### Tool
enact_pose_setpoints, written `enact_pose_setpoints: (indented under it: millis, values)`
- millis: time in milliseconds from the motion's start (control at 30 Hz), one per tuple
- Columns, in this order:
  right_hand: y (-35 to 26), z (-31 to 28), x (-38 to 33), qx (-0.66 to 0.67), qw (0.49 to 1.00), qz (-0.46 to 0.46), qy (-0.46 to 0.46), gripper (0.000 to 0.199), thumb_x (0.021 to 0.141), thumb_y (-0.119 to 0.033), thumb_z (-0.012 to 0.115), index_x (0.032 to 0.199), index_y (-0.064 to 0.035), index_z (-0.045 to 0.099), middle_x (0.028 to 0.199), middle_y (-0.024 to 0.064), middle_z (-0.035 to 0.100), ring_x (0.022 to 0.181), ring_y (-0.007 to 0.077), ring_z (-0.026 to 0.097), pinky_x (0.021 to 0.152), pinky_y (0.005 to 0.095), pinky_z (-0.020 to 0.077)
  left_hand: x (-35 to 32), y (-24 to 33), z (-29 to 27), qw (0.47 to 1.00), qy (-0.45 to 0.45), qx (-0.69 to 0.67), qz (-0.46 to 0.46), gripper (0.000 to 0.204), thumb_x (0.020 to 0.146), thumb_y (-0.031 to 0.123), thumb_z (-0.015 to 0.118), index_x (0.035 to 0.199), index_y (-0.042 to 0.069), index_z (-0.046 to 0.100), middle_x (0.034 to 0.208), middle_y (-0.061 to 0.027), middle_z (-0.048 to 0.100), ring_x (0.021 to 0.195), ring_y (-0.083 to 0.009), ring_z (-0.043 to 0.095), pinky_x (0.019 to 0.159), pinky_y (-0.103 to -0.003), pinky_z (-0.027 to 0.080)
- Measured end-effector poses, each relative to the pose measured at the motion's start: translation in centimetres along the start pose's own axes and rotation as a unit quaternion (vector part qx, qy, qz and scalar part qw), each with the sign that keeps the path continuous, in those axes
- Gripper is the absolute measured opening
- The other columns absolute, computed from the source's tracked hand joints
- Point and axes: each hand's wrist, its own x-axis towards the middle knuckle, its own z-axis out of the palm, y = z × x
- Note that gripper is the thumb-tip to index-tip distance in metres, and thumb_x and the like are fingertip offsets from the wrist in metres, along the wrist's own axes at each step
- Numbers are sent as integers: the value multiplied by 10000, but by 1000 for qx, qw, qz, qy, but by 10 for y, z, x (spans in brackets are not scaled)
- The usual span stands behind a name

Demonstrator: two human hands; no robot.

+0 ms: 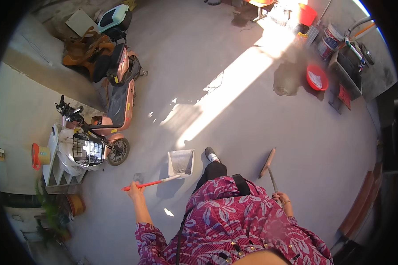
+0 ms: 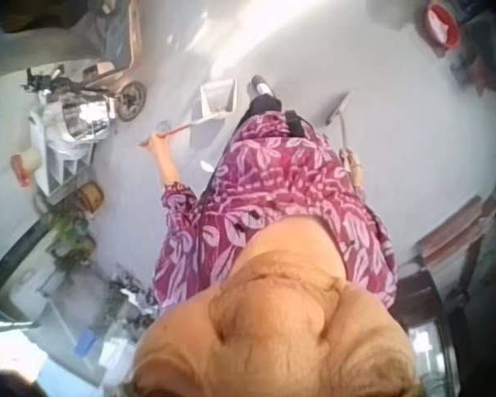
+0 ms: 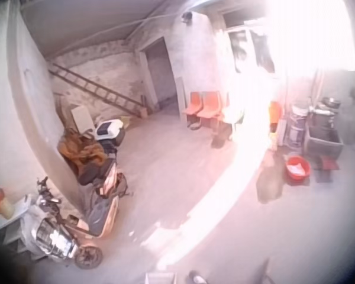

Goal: The person sweeps a concrete floor using a broom and dustpan, collecting debris into the dustpan and emptying it into a bucket. They then pick up a laundry basket and walk into an indoor room, placing the basket on a table.

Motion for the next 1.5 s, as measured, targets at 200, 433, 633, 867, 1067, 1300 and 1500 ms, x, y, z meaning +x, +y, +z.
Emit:
enact_pose_setpoints:
  millis: [200,433,633,867,1067,1300,1500]
  values:
    - [-19,79,-3,-132,973,-128,138,102,836,-86,388,737,-60,377,576,7,402,417,77,345,394,214,326,53,44,114,999,-37,-5,7,329,740,153,542,1010,34,397,1008,-141,467,917,-250,494,794,-500,421]
    - [-41,202,41,-82,986,-85,114,120,840,-92,384,724,-66,373,567,-2,390,420,76,346,397,210,326,110,92,212,996,-76,-18,51,248,767,199,532,897,-1,462,1017,-157,491,938,-264,497,774,-448,442]
    - [-80,295,69,-23,995,-11,92,135,844,-97,381,712,-72,370,559,-9,379,423,75,348,399,207,326,146,131,295,994,-73,1,81,266,781,208,520,903,-25,483,1007,-164,508,905,-259,515,752,-427,459]
    - [-155,449,119,-6,996,58,60,152,849,-104,377,699,-78,366,549,-18,367,426,74,350,402,203,326,195,162,387,998,-22,-6,56,235,760,178,549,905,4,488,949,-134,525,868,-247,536,709,-406,468]
    - [-208,606,144,-49,991,80,93,172,847,-135,411,685,-95,368,527,-29,363,396,57,344,363,192,324,229,200,465,999,11,-14,34,189,735,142,570,868,37,484,899,-96,503,865,-216,523,721,-388,464]
    - [-225,785,223,-320,939,-47,119,160,839,-117,411,684,-76,400,556,-21,398,392,48,352,359,175,346,293,225,503,998,42,-42,1,199,730,132,566,888,42,482,941,-91,498,927,-222,506,755,-402,448]
    - [-244,941,275,-383,915,-75,105,167,839,-133,401,695,-93,326,539,-16,364,395,60,337,340,190,321,336,244,578,996,26,-86,-21,133,730,133,576,815,71,495,896,-57,535,856,-168,513,748,-367,433]
